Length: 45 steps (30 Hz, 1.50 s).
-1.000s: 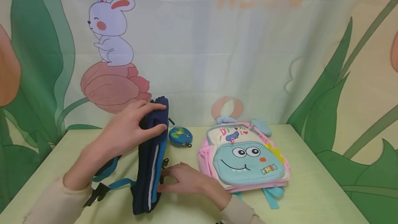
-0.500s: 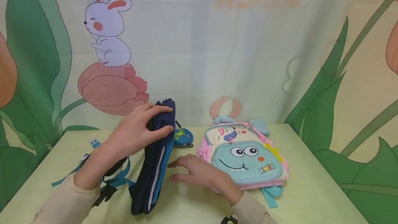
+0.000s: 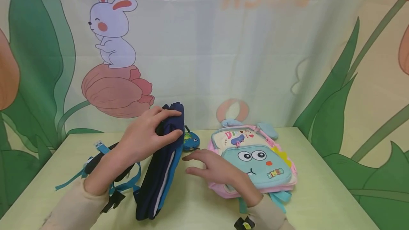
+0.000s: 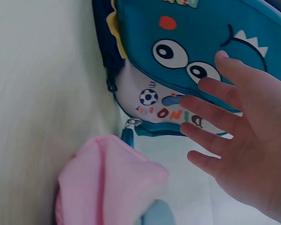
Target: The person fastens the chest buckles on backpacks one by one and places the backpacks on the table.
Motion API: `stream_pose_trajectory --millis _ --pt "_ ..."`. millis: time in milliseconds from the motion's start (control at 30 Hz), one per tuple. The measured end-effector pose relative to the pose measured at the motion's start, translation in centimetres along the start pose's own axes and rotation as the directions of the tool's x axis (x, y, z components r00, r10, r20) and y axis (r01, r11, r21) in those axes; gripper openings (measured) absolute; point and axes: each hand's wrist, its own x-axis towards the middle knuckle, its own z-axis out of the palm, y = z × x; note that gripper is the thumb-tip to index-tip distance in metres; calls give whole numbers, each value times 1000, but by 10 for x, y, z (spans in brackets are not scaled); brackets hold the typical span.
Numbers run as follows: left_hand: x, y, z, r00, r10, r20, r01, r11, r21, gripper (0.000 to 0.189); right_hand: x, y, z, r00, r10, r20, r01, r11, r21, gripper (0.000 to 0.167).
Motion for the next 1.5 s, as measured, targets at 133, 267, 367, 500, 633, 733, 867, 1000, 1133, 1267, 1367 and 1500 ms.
stream_pose_trajectory --millis 133,267,367,500,633,733,867,1000,1133,1267,1367,1500 --pt "0 1 2 1000 -4 1 4 1000 -7 51 -5 -1 -8 999 17 -29 -16 1000 11 44" --pt "0 2 2 1000 -18 6 18 1000 -10 51 -9 -2 -16 996 10 -94 -6 999 41 43" --pt "1 3 3 1000 -15 6 15 1000 -9 51 -12 -5 -24 986 -23 -163 35 997 66 40" --pt "2 5 5 1000 6 3 -6 1000 -2 51 -14 -9 -32 962 -76 -263 98 993 68 36" --pt "2 6 8 1000 13 4 -13 1000 -4 50 -16 -13 -37 934 -110 -339 142 987 70 36" --pt "2 7 9 1000 0 4 0 1000 -6 50 -16 -15 -39 924 -122 -362 159 984 75 39" --pt "1 7 9 1000 -10 1 10 1000 -9 50 -17 -18 -39 921 -125 -369 171 981 95 44" --pt "2 8 10 1000 -5 -1 5 1000 -15 51 -17 -20 -40 924 -113 -364 167 979 118 50" --pt "3 10 12 1000 -3 -7 3 1000 -13 51 -17 -24 -42 928 -96 -361 149 981 124 58" --pt "4 12 13 1000 -7 -10 6 1000 -13 51 -19 -29 -43 928 -80 -364 139 981 138 65" --pt "4 12 15 1000 -4 -13 4 1000 -20 51 -19 -32 -44 930 -71 -361 133 980 148 69" --pt "5 12 17 1000 -2 -14 2 1000 -31 51 -20 -35 -44 931 -59 -359 122 980 155 71"
